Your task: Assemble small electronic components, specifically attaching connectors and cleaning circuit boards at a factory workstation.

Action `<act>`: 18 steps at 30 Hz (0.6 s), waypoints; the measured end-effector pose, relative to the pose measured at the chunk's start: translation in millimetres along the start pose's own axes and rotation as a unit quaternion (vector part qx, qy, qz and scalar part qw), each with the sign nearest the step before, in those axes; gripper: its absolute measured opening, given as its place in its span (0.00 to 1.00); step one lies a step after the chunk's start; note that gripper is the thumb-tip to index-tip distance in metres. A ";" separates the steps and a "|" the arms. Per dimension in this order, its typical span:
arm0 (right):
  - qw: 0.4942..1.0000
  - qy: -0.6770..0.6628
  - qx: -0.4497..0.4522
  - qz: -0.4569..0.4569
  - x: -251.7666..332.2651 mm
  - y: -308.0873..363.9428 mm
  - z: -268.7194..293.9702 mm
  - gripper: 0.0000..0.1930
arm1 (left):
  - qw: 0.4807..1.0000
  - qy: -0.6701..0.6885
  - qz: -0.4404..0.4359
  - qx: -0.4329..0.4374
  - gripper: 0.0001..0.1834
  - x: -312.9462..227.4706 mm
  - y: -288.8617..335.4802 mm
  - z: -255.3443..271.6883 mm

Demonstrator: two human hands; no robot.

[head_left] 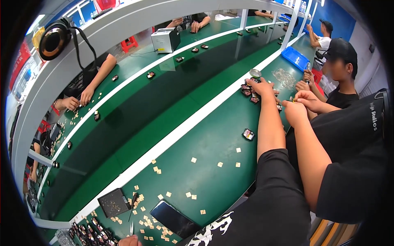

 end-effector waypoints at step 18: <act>0.970 0.082 -0.025 0.228 7.8 36.3 -31.7 0.33 | 0.999 0.003 -0.017 0.038 0.12 3.3 -3.5 -29.1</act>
Point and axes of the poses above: each hand's wrist, its own y-axis away from the middle knuckle, its own z-axis out of the back of the hand, x = y × z, the point moved 7 cm from there along -y, towards the middle knuckle, and after that the axes turned 7 degrees about -y, right-handed, at the moved point
